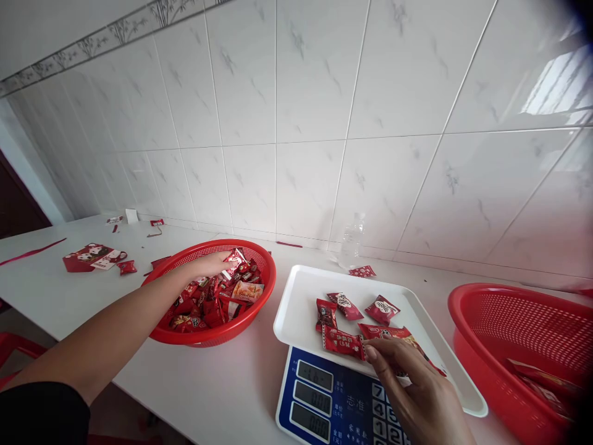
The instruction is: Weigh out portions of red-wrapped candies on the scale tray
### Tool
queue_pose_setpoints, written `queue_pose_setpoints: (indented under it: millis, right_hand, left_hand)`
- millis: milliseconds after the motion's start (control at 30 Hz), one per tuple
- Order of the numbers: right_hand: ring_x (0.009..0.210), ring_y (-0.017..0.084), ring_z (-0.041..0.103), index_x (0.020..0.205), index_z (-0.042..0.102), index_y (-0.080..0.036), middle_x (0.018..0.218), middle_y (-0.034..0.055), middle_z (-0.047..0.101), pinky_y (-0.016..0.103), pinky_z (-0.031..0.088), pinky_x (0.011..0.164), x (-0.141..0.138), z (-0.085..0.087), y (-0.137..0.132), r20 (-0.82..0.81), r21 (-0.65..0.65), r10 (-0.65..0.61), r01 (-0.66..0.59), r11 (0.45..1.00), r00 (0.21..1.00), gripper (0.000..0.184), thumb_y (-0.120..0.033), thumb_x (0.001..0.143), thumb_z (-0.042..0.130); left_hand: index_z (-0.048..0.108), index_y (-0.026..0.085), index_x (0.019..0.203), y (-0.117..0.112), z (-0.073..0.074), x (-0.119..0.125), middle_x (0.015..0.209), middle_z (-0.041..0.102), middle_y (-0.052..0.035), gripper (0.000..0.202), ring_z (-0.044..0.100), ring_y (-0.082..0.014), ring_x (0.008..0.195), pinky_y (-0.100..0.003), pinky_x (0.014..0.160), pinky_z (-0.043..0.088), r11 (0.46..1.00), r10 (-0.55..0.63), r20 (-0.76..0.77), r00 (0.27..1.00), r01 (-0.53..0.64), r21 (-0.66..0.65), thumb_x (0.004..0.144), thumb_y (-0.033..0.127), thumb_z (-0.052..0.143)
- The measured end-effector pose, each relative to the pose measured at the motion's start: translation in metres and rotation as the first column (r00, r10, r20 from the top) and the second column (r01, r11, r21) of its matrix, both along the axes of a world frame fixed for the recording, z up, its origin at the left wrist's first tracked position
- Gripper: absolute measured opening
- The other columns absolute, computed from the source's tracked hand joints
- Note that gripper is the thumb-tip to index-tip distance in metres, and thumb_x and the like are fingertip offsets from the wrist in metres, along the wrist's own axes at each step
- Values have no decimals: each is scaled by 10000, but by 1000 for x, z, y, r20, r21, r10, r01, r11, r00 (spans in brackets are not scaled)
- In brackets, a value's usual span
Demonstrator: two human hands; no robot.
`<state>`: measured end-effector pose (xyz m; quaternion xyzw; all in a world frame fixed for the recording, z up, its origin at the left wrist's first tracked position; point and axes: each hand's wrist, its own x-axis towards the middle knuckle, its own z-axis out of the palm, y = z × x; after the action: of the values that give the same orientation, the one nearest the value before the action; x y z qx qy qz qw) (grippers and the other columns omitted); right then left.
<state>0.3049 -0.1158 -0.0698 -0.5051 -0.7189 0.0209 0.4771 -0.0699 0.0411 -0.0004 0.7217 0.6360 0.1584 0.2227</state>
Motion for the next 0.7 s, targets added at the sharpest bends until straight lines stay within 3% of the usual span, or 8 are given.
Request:
queue_pose_setpoints:
  millis: [100, 200, 300, 400, 567, 700]
  right_hand:
    - [739, 177, 646, 839, 653, -234, 820, 49, 673, 261, 541, 611, 0, -2, 0, -15, -11, 16, -16, 1000, 1000, 252, -419, 914, 500]
    - [737, 173, 639, 835, 648, -233, 808, 41, 668, 270, 542, 630, -1, -3, 0, -38, 2, 38, -38, 999, 999, 244, -395, 924, 489]
    - [735, 173, 635, 838, 651, -236, 812, 39, 667, 277, 543, 635, -2, -1, -1, -45, -28, 9, -10, 1000, 999, 255, -417, 921, 492]
    - [730, 175, 635, 827, 652, -235, 805, 43, 666, 275, 542, 623, -2, 1, -2, -50, -40, 5, -7, 999, 999, 272, -433, 918, 489]
    - [706, 172, 636, 837, 646, -233, 802, 42, 673, 272, 542, 605, -1, -1, -2, -38, -21, 32, -33, 999, 999, 255, -406, 926, 482]
    - [688, 159, 634, 844, 645, -239, 779, 25, 667, 253, 535, 603, -1, -2, -1, -39, -2, 20, -20, 1000, 999, 214, -388, 916, 509]
  left_hand:
    - [549, 215, 1207, -2, 4, 6, 1253, 618, -82, 595, 651, -209, 910, -285, 693, 523, 1000, 5, 69, 998, -3, -30, 869, 660, 347]
    - [533, 242, 1232, 2, 3, 9, 1277, 605, -75, 646, 646, -187, 955, -275, 739, 518, 997, -49, 43, 998, 52, -60, 899, 654, 164]
    - [613, 248, 1090, 7, -6, 8, 1149, 674, -62, 496, 640, -212, 973, -288, 786, 500, 990, -107, -112, 988, 96, -105, 875, 594, 331]
    - [633, 219, 990, 11, -18, 6, 1065, 695, -91, 345, 639, -268, 944, -340, 796, 484, 990, -97, -259, 961, 65, -128, 777, 475, 543]
    - [541, 202, 1129, 12, -37, 7, 1024, 687, -113, 463, 646, -272, 865, -349, 731, 487, 991, -85, -380, 921, 37, -131, 736, 432, 622]
    - [528, 204, 1171, 12, -47, 7, 1041, 656, -95, 361, 629, -229, 897, -373, 785, 492, 998, -47, -390, 920, 28, -53, 854, 368, 584]
